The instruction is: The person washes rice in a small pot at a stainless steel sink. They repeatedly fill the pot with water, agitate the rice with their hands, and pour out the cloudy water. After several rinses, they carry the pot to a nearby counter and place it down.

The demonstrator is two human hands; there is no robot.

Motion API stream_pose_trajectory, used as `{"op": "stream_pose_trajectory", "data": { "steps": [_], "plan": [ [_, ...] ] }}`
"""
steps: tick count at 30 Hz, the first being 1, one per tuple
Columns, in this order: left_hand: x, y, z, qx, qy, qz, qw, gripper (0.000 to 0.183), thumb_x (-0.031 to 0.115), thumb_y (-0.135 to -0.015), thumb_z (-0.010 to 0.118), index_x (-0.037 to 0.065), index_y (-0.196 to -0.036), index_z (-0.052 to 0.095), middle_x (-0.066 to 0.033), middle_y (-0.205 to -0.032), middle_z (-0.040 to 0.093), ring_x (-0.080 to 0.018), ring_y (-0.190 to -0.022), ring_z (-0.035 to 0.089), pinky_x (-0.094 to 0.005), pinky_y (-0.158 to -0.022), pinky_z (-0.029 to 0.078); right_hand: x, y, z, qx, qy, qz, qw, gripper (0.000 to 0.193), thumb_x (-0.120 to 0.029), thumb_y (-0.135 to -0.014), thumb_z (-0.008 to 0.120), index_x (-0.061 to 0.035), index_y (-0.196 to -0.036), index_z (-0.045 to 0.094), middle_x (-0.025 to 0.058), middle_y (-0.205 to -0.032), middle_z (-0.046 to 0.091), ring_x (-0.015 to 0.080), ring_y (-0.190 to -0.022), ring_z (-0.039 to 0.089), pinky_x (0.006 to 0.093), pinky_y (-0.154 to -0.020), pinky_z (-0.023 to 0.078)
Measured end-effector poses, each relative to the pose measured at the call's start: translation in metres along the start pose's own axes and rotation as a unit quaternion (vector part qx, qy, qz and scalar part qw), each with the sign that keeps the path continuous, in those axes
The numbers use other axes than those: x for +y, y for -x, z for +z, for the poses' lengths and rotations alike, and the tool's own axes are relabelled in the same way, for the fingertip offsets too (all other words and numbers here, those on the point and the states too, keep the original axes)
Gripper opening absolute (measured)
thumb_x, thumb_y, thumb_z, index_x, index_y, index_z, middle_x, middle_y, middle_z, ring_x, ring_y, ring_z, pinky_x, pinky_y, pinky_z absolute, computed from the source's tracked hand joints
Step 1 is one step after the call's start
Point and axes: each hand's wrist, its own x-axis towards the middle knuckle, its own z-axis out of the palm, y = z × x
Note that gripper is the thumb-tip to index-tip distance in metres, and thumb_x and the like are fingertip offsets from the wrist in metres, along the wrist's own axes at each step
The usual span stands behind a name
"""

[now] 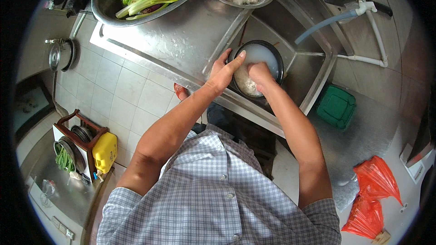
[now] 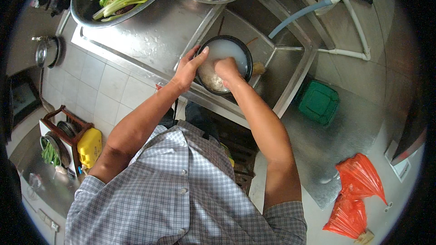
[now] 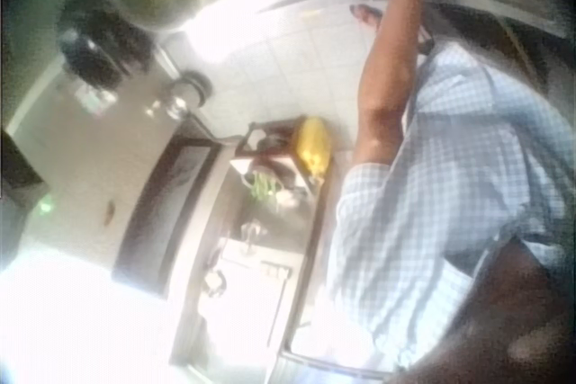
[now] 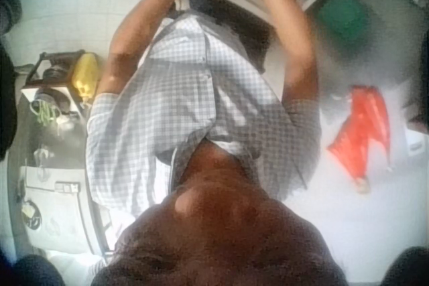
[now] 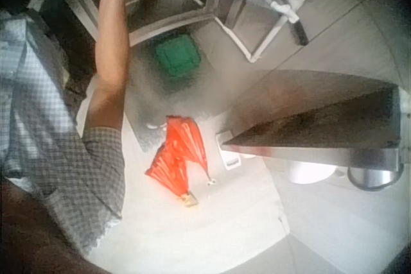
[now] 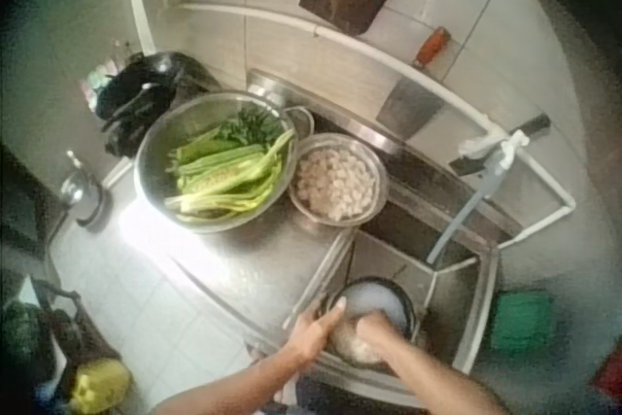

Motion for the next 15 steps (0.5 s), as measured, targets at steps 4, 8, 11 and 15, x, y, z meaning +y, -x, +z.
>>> {"op": "stream_pose_trajectory", "data": {
  "steps": [4, 8, 11, 15],
  "plan": [
    [0.000, 0.001, -0.006, -0.008, -0.023, -0.015, 1.000, 0.100, 0.058, -0.094, 0.071, -0.008, -0.158, 0.032, -0.0234, -0.153, 0.048, -0.0287, -0.142, 0.044, -0.0351, -0.118, 0.032, -0.013, 0.006, 0.000, 0.048, 0.130, -0.008, 0.990, 0.030, -0.019, -0.096, 0.059, 0.0073, -0.102, 0.073, 0.0233, -0.098, 0.074, 0.0349, -0.094, 0.070, 0.0448, -0.082, 0.054],
    [0.000, -0.002, -0.012, -0.009, -0.041, -0.025, 0.999, 0.109, 0.064, -0.089, 0.071, -0.009, -0.158, 0.030, -0.0286, -0.152, 0.048, -0.0324, -0.142, 0.046, -0.0367, -0.118, 0.033, -0.029, 0.020, -0.016, -0.005, 0.337, -0.111, 0.935, 0.031, -0.029, -0.092, 0.068, 0.0008, -0.095, 0.076, 0.0220, -0.090, 0.072, 0.0434, -0.092, 0.067, 0.0478, -0.087, 0.054],
    [0.005, -0.008, -0.015, -0.023, -0.043, -0.010, 0.999, 0.114, 0.067, -0.087, 0.072, -0.011, -0.158, 0.029, -0.0313, -0.151, 0.048, -0.0345, -0.143, 0.046, -0.0378, -0.118, 0.034, -0.037, 0.042, -0.031, -0.089, 0.436, -0.375, 0.813, 0.023, -0.028, -0.089, 0.074, -0.0052, -0.092, 0.078, 0.0182, -0.098, 0.070, 0.0415, -0.103, 0.064, 0.0479, -0.095, 0.051],
    [0.013, -0.008, -0.016, -0.054, -0.010, -0.031, 0.998, 0.111, 0.065, -0.088, 0.071, -0.011, -0.158, 0.029, -0.0312, -0.152, 0.048, -0.0350, -0.144, 0.045, -0.0386, -0.119, 0.034, -0.054, 0.056, -0.045, -0.194, 0.478, -0.521, 0.680, 0.019, -0.022, -0.081, 0.080, -0.0118, -0.098, 0.077, 0.0118, -0.121, 0.065, 0.0348, -0.125, 0.055, 0.0481, -0.112, 0.041]
  ]
}}
